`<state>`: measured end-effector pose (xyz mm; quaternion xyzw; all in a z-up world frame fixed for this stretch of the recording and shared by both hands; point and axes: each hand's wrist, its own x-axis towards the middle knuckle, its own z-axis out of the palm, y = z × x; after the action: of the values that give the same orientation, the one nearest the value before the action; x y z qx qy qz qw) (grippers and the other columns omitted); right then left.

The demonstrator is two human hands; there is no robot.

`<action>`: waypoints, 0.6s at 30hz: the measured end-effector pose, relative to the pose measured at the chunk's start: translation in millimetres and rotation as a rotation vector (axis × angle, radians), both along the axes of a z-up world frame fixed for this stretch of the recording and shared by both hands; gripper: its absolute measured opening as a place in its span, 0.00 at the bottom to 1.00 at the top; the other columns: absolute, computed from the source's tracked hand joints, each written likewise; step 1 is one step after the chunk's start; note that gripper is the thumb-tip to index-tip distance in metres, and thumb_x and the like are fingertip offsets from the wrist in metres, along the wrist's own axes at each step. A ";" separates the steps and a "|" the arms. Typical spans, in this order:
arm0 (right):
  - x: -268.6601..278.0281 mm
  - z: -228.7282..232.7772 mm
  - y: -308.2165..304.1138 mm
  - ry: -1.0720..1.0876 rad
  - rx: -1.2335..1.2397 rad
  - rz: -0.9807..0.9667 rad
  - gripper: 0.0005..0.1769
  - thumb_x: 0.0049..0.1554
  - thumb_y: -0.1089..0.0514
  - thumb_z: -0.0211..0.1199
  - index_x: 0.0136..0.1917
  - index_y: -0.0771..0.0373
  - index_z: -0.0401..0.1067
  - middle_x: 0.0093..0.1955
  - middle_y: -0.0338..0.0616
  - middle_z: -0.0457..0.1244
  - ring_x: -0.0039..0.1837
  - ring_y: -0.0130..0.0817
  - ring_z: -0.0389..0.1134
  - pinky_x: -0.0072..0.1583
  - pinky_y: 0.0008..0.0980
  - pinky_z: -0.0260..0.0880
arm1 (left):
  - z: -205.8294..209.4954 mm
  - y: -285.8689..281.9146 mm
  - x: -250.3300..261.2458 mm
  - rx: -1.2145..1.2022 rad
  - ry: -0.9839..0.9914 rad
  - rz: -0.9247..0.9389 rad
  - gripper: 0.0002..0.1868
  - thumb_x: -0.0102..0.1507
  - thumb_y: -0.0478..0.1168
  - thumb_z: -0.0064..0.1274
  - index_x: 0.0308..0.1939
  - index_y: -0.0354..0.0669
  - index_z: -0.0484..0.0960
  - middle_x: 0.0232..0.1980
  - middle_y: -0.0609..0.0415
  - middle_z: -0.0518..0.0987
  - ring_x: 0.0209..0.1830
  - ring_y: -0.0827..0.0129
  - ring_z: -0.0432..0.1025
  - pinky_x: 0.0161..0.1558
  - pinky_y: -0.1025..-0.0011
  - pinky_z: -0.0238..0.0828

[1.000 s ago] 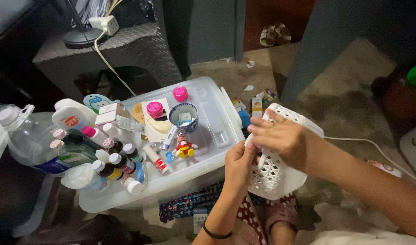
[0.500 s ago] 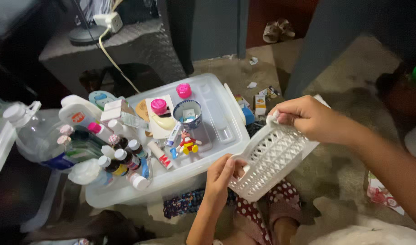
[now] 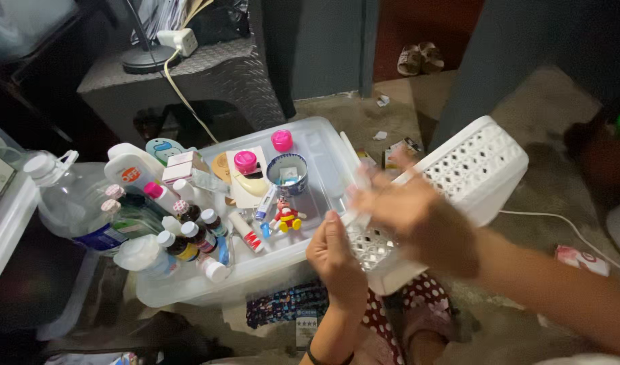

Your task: The person holds a white perforated plastic basket and wipes its interior and rim with a tissue, turning it to reach different sides. They then set the basket down and place small bottles and items from a tray into a handbag on their lap.

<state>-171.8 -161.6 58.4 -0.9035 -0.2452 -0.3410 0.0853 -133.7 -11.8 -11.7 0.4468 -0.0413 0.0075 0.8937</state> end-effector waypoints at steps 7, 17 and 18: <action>18.4 42.3 -59.2 0.050 -0.109 -0.317 0.07 0.58 0.55 0.62 0.45 0.54 0.80 0.59 0.47 0.71 0.70 0.49 0.65 0.75 0.65 0.35 | -2.8 18.0 7.3 0.022 -0.059 0.049 0.25 0.72 0.42 0.46 0.18 0.51 0.60 0.21 0.69 0.55 0.20 0.84 0.45 0.22 0.75 0.37; 7.3 49.5 -35.0 -0.016 -0.150 -0.199 0.14 0.48 0.48 0.65 0.45 0.54 0.76 0.59 0.49 0.71 0.70 0.50 0.66 0.79 0.61 0.37 | 5.5 13.2 11.6 -0.014 -0.058 0.054 0.25 0.71 0.41 0.47 0.18 0.49 0.60 0.21 0.69 0.55 0.21 0.83 0.45 0.23 0.73 0.36; 7.9 62.1 -37.2 -0.009 -0.121 -0.222 0.13 0.50 0.51 0.65 0.48 0.55 0.76 0.59 0.49 0.71 0.70 0.50 0.66 0.77 0.62 0.36 | 5.9 17.4 12.5 0.024 -0.079 0.076 0.26 0.71 0.41 0.47 0.18 0.49 0.60 0.20 0.69 0.54 0.20 0.83 0.44 0.23 0.73 0.36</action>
<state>-163.9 -198.8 120.6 -0.9270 -0.1643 -0.3372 -0.0086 -121.2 5.6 -5.8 0.4581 -0.0599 0.0584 0.8850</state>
